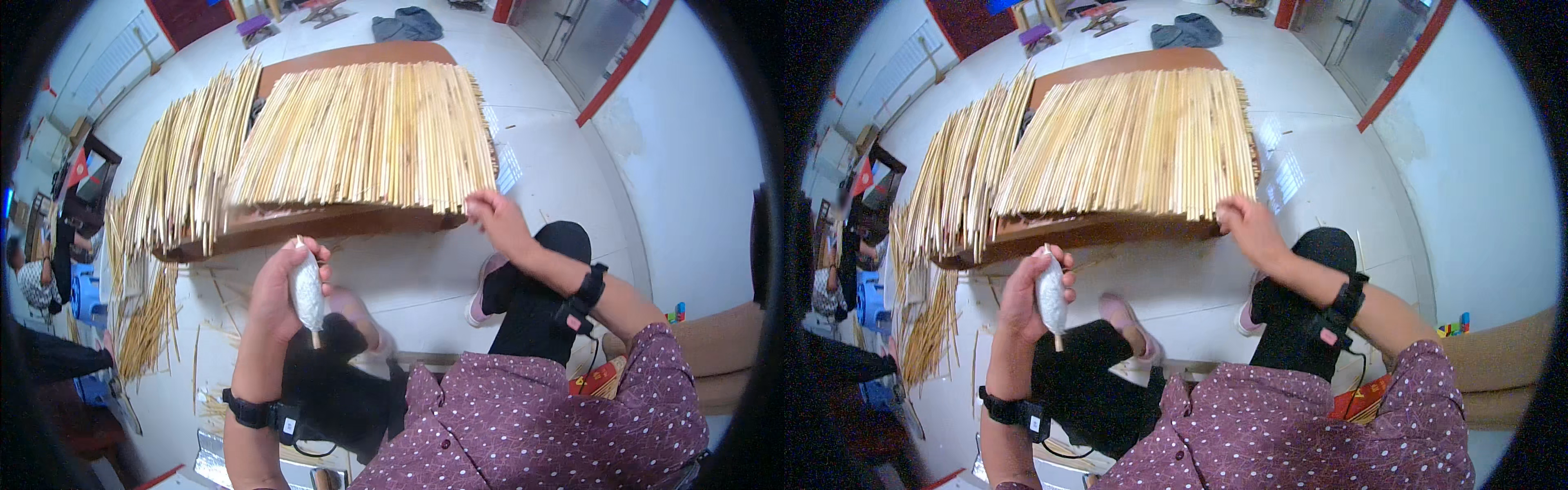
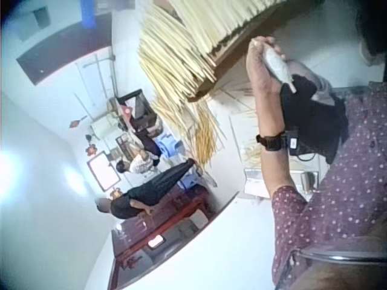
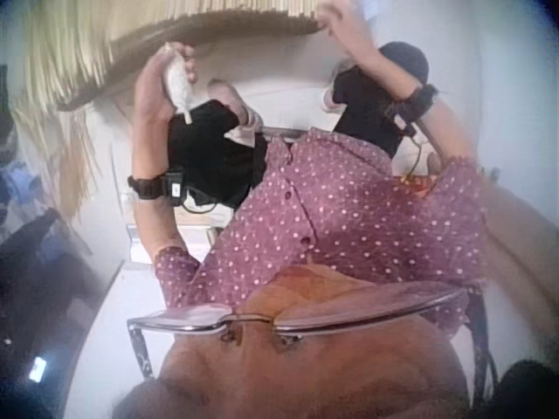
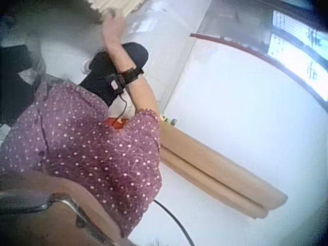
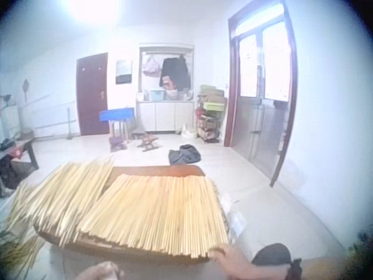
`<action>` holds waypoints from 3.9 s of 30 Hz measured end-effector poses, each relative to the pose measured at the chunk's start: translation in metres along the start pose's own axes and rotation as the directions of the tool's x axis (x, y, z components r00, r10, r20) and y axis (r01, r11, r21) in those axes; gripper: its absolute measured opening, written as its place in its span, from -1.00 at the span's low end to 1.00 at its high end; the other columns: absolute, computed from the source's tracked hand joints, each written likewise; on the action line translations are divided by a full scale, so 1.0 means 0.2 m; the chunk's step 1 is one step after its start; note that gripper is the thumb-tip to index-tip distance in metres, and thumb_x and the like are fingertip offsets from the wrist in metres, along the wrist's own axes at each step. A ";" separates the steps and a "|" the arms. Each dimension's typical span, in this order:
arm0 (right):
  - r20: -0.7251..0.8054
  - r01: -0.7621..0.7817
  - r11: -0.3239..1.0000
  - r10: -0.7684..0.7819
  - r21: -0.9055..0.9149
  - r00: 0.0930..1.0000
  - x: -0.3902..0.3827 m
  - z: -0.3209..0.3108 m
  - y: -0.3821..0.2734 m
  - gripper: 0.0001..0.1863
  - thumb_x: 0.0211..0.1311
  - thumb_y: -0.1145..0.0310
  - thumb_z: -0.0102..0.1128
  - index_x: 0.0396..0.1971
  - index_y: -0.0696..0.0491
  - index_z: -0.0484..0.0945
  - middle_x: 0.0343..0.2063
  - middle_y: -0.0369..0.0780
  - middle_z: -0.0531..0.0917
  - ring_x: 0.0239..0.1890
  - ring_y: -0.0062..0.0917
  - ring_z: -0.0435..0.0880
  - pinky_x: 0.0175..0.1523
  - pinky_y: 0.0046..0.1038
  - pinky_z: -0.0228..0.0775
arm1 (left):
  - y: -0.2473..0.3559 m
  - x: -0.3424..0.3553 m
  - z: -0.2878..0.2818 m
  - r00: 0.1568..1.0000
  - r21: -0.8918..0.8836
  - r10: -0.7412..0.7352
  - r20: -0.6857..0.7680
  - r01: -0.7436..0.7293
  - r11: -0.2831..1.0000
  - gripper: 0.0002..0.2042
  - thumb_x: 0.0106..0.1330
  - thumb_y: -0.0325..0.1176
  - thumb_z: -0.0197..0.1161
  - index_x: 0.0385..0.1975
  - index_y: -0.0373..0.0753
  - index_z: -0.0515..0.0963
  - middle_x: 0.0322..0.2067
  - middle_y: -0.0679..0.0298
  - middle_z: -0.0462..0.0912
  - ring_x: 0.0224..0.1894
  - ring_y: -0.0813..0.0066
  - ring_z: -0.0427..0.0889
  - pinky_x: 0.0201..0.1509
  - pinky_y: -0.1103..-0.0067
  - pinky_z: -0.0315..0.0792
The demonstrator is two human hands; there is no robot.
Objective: Tying and weaving thin bamboo sticks together with thread to create a mat, then trimming the excess thread with scissors.
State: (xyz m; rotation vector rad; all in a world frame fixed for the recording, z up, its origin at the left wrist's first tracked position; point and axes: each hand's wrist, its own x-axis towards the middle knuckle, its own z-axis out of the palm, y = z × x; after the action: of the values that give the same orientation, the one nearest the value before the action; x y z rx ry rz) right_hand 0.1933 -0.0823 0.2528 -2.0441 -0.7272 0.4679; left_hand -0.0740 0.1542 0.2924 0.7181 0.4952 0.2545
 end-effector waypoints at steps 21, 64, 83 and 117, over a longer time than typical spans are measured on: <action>0.215 0.177 0.981 -0.190 0.081 0.958 -0.24 -0.36 0.05 -0.45 0.37 -0.05 -0.10 -0.05 0.17 0.53 -0.09 -0.15 0.62 0.00 -0.46 0.57 0.13 -0.44 0.37 | -0.26 0.61 0.00 0.955 0.449 -0.282 -0.089 0.291 0.845 -0.80 0.37 -0.23 0.13 -0.23 -0.24 0.49 -0.34 0.27 0.57 -0.57 0.64 0.46 -0.54 0.68 0.49; 0.844 0.552 0.738 -0.525 0.388 0.108 -0.86 0.41 -0.09 -0.47 0.35 0.05 -0.12 0.11 0.16 0.42 0.12 -0.02 0.48 0.20 -0.18 0.40 0.31 -0.25 0.19 | -0.13 0.55 -0.21 0.996 0.284 -0.087 0.013 0.080 0.955 -0.82 0.36 -0.30 0.13 -0.20 -0.28 0.47 -0.32 0.24 0.60 -0.52 0.60 0.55 -0.45 0.62 0.59; 0.817 -0.011 0.832 -0.542 0.555 0.197 -0.74 0.63 -0.28 -0.48 0.38 0.02 -0.13 -0.03 0.18 0.53 -0.05 -0.02 0.58 0.04 -0.19 0.53 0.16 -0.27 0.32 | -0.11 0.67 -0.30 0.988 0.229 -0.124 0.091 0.101 0.968 -0.79 0.36 -0.29 0.14 -0.25 -0.35 0.50 -0.42 0.26 0.61 -0.53 0.59 0.56 -0.45 0.63 0.58; 0.254 0.331 0.923 -0.279 -0.196 0.926 -1.07 -0.50 0.32 -0.72 0.17 0.28 0.14 -0.13 0.00 0.63 0.15 -0.22 0.49 0.33 -0.19 0.22 0.39 -0.11 -0.05 | -0.18 0.65 -0.31 0.983 0.259 -0.143 -0.114 0.169 0.951 -0.85 0.31 -0.29 0.22 -0.25 -0.20 0.51 -0.33 0.30 0.59 -0.55 0.66 0.49 -0.57 0.71 0.48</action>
State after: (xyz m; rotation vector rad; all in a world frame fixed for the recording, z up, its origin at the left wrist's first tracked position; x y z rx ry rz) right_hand 0.1092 -0.3130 0.2624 -2.0613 -1.2719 0.4480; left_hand 0.0077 0.2128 0.1822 0.9287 0.6814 0.0722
